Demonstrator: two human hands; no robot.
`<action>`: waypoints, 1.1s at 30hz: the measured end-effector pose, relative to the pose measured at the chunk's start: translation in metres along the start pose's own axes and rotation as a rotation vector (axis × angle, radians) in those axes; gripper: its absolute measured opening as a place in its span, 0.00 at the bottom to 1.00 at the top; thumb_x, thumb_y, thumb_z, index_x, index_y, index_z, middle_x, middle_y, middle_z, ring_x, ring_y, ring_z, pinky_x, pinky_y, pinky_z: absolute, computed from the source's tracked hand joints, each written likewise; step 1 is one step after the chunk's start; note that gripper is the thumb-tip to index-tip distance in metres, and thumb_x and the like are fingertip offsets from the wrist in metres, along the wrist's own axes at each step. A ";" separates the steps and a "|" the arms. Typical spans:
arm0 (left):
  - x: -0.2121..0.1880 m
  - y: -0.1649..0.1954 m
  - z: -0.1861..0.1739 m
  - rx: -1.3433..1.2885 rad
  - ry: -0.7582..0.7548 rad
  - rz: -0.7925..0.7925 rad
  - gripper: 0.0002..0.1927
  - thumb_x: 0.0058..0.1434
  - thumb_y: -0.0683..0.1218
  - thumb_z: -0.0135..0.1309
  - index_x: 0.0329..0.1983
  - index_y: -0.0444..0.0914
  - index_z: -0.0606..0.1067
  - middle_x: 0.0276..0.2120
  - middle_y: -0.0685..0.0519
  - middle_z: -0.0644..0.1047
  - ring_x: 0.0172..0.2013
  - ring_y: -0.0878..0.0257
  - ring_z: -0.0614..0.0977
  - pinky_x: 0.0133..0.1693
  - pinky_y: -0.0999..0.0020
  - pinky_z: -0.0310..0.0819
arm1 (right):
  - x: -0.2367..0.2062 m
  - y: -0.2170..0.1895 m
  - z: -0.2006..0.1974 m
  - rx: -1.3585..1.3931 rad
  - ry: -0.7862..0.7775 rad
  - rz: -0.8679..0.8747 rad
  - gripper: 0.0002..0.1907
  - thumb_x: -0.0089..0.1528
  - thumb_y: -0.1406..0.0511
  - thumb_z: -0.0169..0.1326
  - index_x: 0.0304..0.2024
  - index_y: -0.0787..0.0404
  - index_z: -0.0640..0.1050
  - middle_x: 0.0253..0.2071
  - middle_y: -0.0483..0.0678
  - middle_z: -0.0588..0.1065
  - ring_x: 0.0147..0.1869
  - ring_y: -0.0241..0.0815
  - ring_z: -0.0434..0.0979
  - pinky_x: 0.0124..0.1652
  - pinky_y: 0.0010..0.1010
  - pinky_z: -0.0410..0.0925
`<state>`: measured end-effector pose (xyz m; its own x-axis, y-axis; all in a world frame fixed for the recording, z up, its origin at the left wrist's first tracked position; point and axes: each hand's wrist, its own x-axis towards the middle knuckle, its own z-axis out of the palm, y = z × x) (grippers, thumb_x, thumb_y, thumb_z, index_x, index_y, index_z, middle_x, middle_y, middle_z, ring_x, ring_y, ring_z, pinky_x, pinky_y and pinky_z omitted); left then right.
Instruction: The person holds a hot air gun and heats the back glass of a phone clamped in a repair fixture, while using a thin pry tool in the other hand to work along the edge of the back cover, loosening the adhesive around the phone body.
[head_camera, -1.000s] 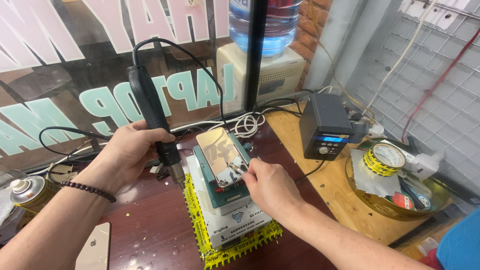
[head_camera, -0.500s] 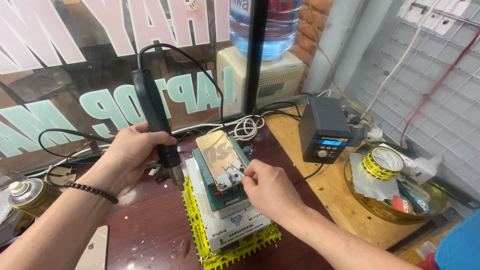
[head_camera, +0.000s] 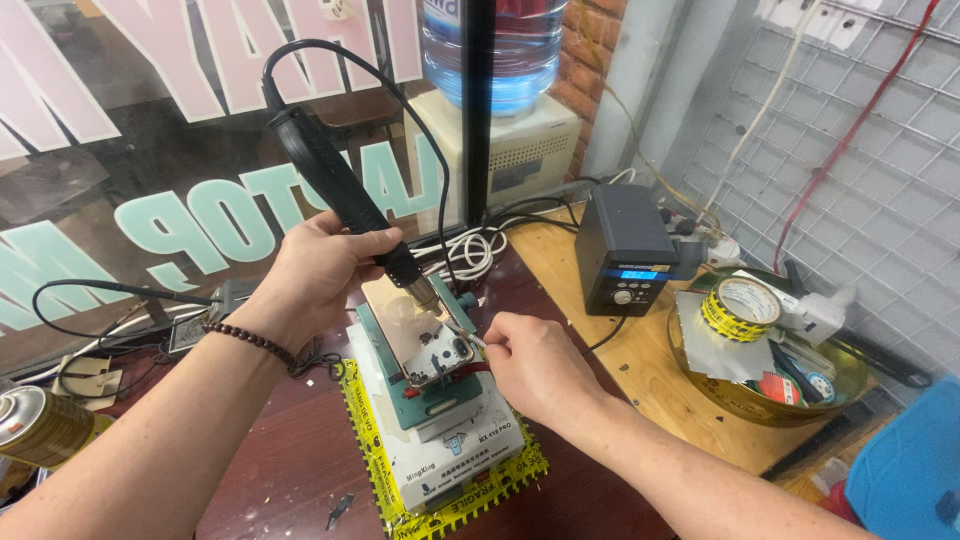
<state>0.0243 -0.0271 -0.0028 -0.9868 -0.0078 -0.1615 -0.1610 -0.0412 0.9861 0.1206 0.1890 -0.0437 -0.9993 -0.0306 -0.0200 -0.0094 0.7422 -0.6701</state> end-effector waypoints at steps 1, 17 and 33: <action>0.002 0.000 0.002 0.008 -0.016 0.015 0.11 0.57 0.39 0.63 0.43 0.33 0.78 0.36 0.48 0.82 0.35 0.64 0.81 0.38 0.71 0.76 | 0.002 0.000 -0.001 -0.010 0.009 -0.020 0.07 0.61 0.66 0.53 0.36 0.61 0.81 0.33 0.55 0.82 0.40 0.53 0.84 0.41 0.40 0.73; 0.015 -0.004 0.007 0.014 -0.024 0.005 0.10 0.57 0.39 0.64 0.40 0.33 0.78 0.32 0.50 0.80 0.29 0.66 0.75 0.33 0.73 0.71 | 0.018 0.016 0.009 0.074 -0.037 -0.004 0.07 0.62 0.67 0.53 0.37 0.62 0.80 0.32 0.53 0.82 0.38 0.47 0.85 0.40 0.37 0.74; 0.010 0.003 0.010 0.034 -0.008 -0.004 0.11 0.57 0.39 0.63 0.42 0.31 0.78 0.33 0.49 0.79 0.29 0.65 0.75 0.32 0.73 0.72 | 0.034 0.037 -0.001 0.681 -0.328 0.399 0.06 0.64 0.67 0.53 0.42 0.65 0.76 0.26 0.47 0.74 0.18 0.29 0.58 0.17 0.24 0.49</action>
<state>0.0134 -0.0172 -0.0013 -0.9862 0.0005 -0.1656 -0.1656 -0.0074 0.9862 0.0858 0.2163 -0.0685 -0.8615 -0.1227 -0.4928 0.4693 0.1781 -0.8649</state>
